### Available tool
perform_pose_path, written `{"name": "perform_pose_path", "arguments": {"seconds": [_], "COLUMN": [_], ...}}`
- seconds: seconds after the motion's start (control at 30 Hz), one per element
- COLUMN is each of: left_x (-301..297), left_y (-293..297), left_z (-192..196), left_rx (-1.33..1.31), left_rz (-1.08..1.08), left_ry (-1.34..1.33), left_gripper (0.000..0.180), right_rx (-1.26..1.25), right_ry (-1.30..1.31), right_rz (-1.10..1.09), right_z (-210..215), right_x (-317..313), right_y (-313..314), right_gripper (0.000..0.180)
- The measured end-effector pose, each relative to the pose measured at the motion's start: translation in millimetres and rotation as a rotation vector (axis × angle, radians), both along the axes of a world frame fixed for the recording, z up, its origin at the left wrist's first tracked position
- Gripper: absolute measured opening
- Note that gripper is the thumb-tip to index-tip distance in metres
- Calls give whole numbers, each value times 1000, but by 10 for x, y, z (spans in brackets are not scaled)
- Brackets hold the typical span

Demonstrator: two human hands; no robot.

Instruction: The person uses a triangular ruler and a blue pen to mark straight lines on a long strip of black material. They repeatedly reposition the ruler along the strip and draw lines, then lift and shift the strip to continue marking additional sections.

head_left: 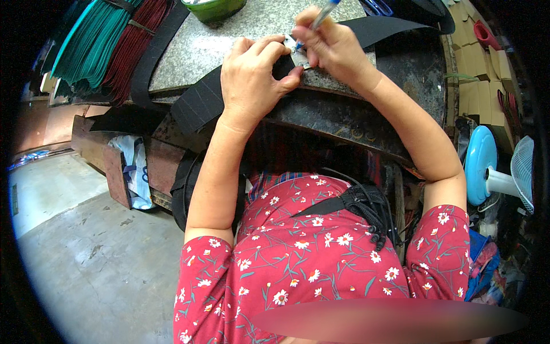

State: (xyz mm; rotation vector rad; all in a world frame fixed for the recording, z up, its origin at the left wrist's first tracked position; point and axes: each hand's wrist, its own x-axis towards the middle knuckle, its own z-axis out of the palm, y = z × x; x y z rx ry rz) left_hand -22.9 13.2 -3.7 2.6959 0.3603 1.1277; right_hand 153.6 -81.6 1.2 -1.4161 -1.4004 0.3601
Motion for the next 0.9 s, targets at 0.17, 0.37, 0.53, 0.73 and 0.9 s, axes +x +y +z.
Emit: {"name": "perform_pose_path", "arguments": {"seconds": [0.17, 0.37, 0.53, 0.73, 0.9], "left_x": [-8, -25, -20, -3, -25], "left_y": [-20, -33, -22, 3, -27], "left_z": [42, 61, 44, 16, -28], "left_rx": [-14, -20, -19, -3, -91], "left_rz": [-1, 5, -5, -15, 81], "left_ry": [34, 44, 30, -18, 9], "left_gripper": [31, 30, 31, 32, 40], "right_rx": [-249, -55, -174, -227, -46], "right_ry": [572, 170, 597, 568, 333], "right_rz": [-1, 20, -12, 11, 50], "right_z": [9, -21, 5, -29, 163], "right_x": [22, 75, 22, 103, 415], "right_y": [20, 65, 162, 154, 97], "right_gripper": [24, 25, 23, 29, 29]}}
